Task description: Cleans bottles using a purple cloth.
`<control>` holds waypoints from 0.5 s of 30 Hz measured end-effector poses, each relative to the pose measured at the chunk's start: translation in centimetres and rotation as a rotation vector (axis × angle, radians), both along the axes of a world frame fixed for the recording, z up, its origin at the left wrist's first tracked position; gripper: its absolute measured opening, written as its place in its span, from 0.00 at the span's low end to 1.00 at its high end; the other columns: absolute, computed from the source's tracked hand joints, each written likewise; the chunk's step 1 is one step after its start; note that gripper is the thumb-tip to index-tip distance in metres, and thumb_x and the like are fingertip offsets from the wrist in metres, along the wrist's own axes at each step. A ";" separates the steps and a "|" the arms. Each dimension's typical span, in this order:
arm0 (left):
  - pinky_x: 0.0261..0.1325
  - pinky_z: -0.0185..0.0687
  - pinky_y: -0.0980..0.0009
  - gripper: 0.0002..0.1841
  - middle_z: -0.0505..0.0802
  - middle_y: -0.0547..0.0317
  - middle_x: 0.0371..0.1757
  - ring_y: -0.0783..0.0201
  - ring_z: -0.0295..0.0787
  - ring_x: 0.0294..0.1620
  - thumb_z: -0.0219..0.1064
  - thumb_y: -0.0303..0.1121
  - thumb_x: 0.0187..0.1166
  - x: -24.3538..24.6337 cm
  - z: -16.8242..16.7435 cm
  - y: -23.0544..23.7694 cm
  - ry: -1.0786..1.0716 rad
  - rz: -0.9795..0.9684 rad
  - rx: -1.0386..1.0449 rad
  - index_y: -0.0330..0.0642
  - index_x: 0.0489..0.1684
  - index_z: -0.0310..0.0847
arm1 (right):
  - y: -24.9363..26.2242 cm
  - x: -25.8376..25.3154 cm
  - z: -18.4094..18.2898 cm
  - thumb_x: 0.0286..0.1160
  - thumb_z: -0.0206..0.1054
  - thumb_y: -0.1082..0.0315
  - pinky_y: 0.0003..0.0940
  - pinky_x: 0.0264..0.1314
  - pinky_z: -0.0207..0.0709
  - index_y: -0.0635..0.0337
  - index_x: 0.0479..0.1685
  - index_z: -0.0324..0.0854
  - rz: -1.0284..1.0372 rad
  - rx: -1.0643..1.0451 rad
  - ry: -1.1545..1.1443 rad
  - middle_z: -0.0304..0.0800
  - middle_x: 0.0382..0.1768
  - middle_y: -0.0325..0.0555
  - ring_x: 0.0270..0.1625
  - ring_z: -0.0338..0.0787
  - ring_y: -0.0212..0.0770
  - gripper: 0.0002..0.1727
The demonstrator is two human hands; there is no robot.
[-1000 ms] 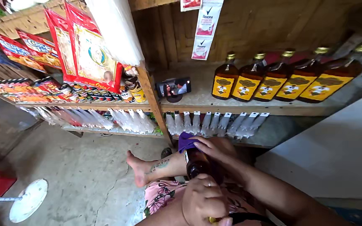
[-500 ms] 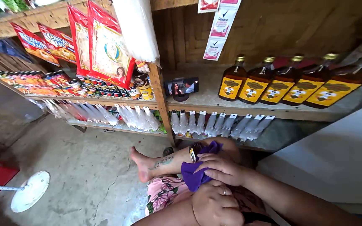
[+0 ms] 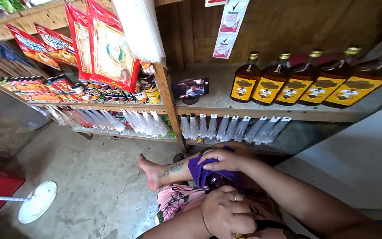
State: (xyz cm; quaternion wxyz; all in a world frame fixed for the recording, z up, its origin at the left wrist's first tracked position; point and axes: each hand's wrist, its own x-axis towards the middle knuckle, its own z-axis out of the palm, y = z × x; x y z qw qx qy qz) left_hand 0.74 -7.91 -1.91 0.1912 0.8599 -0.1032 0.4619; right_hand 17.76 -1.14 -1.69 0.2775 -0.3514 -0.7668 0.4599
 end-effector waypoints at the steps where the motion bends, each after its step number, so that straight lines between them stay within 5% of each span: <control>1: 0.51 0.79 0.63 0.27 0.83 0.58 0.19 0.58 0.83 0.30 0.49 0.52 0.89 0.0 0.0 0.0 0.000 -0.001 -0.001 0.48 0.18 0.76 | 0.4 0.1 -0.2 0.82 0.63 0.59 0.32 0.75 0.70 0.66 0.57 0.89 -0.014 -0.030 -0.009 0.90 0.59 0.52 0.67 0.83 0.34 0.20; 8: 0.51 0.80 0.63 0.27 0.83 0.58 0.19 0.58 0.83 0.30 0.49 0.52 0.89 -0.1 0.0 0.3 -0.019 0.018 -0.021 0.48 0.17 0.76 | 2.9 0.2 -2.0 0.86 0.61 0.61 0.27 0.69 0.73 0.64 0.61 0.85 -0.121 -0.192 -0.017 0.89 0.59 0.47 0.60 0.83 0.26 0.18; 15: 0.50 0.80 0.64 0.28 0.84 0.57 0.20 0.59 0.83 0.30 0.48 0.54 0.90 -0.2 0.2 0.6 -0.045 0.027 -0.033 0.47 0.19 0.76 | 4.4 0.5 -4.1 0.86 0.61 0.61 0.28 0.70 0.74 0.66 0.64 0.83 -0.245 -0.250 0.058 0.88 0.60 0.49 0.61 0.84 0.27 0.19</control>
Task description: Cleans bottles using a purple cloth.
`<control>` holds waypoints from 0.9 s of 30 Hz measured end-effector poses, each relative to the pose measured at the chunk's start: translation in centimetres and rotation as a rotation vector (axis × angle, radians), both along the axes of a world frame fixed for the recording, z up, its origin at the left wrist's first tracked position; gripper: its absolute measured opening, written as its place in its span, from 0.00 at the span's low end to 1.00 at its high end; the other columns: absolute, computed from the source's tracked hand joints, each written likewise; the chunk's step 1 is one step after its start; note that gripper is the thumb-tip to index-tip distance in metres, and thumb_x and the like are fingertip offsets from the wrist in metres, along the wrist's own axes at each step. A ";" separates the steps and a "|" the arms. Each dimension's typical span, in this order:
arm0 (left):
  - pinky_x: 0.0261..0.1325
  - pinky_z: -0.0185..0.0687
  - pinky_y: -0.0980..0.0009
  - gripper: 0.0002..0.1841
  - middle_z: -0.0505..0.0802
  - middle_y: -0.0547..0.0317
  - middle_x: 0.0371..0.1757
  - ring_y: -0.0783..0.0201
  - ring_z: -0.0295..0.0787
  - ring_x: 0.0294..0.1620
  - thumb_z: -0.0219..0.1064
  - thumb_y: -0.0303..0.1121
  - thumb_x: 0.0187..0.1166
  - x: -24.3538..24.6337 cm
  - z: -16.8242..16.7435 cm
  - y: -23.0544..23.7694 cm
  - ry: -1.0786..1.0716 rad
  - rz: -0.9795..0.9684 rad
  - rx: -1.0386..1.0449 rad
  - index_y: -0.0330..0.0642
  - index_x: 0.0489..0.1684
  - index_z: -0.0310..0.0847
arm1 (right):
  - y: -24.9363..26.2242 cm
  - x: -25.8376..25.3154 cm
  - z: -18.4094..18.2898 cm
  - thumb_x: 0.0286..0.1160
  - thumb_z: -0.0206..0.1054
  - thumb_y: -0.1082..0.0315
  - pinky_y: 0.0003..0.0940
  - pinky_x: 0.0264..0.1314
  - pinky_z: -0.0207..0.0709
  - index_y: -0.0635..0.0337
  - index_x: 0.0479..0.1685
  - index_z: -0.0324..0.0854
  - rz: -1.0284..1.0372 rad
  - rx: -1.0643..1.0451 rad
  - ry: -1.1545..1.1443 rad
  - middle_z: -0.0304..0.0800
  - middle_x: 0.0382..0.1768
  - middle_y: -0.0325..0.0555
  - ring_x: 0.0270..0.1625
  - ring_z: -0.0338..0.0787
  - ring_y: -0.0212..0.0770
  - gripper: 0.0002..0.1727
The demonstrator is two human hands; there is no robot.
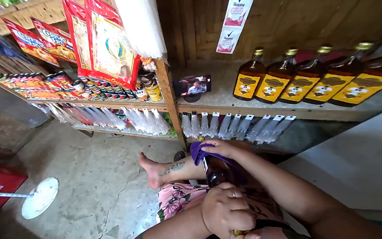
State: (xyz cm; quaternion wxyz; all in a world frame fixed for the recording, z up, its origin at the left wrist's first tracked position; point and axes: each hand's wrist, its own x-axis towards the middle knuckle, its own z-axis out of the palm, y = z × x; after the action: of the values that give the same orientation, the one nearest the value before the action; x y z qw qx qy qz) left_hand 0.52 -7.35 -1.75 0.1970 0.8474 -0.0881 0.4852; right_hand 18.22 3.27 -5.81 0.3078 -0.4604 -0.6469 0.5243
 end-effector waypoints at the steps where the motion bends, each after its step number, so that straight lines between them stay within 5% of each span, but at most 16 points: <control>1: 0.51 0.80 0.64 0.28 0.84 0.57 0.20 0.59 0.83 0.31 0.48 0.53 0.90 0.0 0.1 0.0 0.001 -0.002 -0.001 0.47 0.19 0.76 | 0.1 0.0 -0.1 0.87 0.60 0.61 0.29 0.71 0.74 0.66 0.64 0.83 -0.011 -0.004 -0.003 0.88 0.60 0.50 0.61 0.84 0.28 0.19; 7: 0.51 0.79 0.64 0.28 0.83 0.57 0.19 0.59 0.83 0.30 0.48 0.53 0.89 0.0 0.1 0.0 -0.003 -0.009 0.005 0.47 0.18 0.76 | 0.6 -0.1 -0.3 0.89 0.58 0.56 0.41 0.77 0.71 0.63 0.70 0.82 -0.099 -0.015 -0.110 0.87 0.65 0.55 0.69 0.84 0.39 0.23; 15: 0.49 0.80 0.63 0.27 0.85 0.57 0.23 0.58 0.83 0.31 0.45 0.54 0.90 -0.9 0.7 -0.9 -0.003 -0.038 0.046 0.48 0.23 0.78 | -0.8 0.2 -2.2 0.82 0.62 0.65 0.23 0.69 0.76 0.66 0.61 0.85 -0.197 0.239 0.199 0.90 0.59 0.45 0.61 0.85 0.24 0.17; 27: 0.45 0.79 0.64 0.26 0.84 0.57 0.22 0.58 0.82 0.30 0.48 0.54 0.89 -1.1 1.5 -0.7 -0.047 -0.052 -0.010 0.47 0.23 0.77 | -1.5 0.6 -2.6 0.80 0.64 0.69 0.22 0.66 0.79 0.67 0.58 0.85 -0.199 0.251 0.310 0.92 0.55 0.41 0.57 0.87 0.22 0.15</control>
State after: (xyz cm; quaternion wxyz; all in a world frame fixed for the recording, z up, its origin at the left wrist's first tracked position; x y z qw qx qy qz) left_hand -0.57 -8.08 -0.26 0.2116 0.8321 -0.1126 0.5002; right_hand 18.78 1.75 -8.40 0.5086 -0.3941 -0.6034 0.4711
